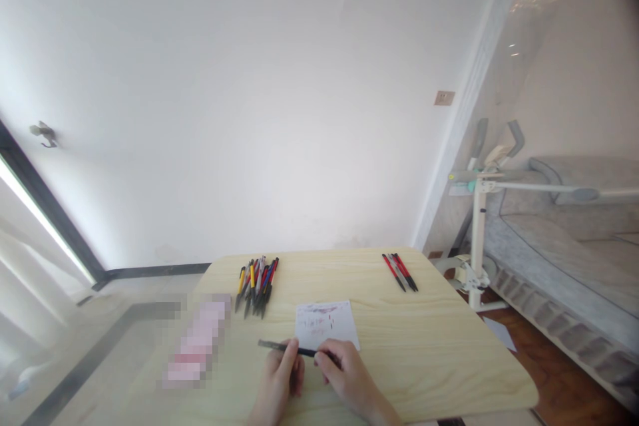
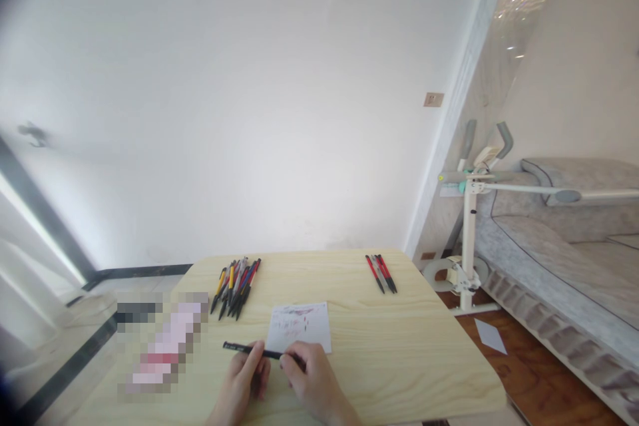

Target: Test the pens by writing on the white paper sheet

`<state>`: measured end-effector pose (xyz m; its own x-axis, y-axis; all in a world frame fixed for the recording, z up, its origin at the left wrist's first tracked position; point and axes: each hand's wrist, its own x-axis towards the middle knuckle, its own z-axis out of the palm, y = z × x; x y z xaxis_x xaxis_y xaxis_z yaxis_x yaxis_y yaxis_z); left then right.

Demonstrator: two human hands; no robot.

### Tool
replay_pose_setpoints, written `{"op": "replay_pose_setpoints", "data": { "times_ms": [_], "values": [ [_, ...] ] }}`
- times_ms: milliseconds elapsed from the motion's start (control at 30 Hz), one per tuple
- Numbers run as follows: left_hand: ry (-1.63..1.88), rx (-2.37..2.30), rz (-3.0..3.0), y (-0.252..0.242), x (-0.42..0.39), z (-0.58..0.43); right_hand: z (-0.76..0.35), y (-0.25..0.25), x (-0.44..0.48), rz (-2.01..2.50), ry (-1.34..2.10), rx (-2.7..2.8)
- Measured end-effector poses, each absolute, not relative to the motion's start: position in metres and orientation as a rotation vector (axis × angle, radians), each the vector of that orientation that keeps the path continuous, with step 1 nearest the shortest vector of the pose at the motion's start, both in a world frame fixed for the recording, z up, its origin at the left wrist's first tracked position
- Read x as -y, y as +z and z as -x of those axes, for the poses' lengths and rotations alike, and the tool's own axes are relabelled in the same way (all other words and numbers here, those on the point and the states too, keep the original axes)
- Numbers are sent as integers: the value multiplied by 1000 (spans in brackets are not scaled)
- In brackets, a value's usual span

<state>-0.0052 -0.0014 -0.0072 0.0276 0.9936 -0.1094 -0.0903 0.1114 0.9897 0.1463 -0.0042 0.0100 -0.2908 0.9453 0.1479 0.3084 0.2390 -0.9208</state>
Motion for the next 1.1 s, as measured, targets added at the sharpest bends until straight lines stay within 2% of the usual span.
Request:
{"op": "replay_pose_setpoints", "data": {
  "times_ms": [1100],
  "values": [
    [1186,-1198,-1041,-7,-2,-1,-145,6,4,1121,1055,1728]
  ]
}}
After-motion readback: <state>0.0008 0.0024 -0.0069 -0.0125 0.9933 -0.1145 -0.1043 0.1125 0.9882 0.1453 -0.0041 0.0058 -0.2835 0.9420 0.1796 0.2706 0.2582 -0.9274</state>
